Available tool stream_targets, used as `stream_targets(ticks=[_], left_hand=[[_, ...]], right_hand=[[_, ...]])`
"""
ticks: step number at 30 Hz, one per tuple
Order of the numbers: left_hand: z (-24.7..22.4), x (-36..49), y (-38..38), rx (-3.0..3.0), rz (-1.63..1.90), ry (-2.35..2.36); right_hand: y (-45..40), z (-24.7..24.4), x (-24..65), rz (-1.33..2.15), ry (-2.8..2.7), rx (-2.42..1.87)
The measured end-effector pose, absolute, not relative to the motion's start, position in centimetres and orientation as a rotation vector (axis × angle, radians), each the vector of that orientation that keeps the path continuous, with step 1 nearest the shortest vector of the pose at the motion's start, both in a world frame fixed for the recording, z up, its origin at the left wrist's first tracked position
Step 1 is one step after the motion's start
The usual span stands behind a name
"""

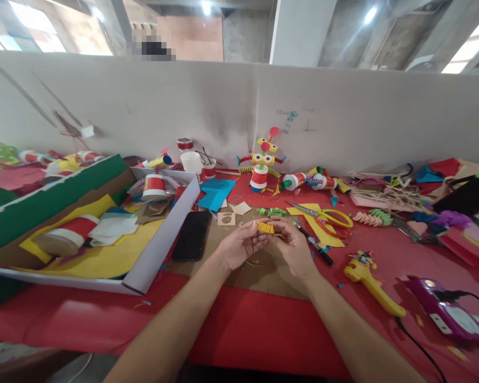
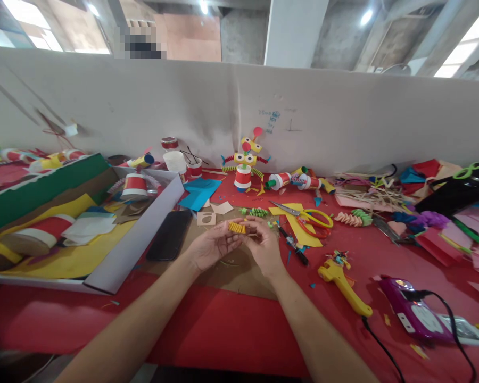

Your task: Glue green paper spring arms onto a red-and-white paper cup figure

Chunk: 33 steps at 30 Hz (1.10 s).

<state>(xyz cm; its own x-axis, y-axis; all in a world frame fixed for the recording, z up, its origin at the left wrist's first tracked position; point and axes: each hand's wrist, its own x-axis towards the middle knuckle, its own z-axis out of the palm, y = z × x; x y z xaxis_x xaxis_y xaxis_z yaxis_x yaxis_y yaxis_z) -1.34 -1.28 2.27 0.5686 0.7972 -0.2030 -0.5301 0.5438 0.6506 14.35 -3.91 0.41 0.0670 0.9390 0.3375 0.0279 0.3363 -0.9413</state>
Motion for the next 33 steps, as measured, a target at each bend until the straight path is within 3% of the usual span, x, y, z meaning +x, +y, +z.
stream_targets(ticks=[15, 33], left_hand=[[0.9, -0.9, -0.7, 0.756, 1.052, 1.036], [1.5, -0.6, -1.5, 0.739, 1.015, 0.741]], right_hand=[[-4.1, 0.4, 14.5, 0.689, -1.291, -1.125], [-4.5, 0.5, 14.3, 0.487, -1.436, -1.163]])
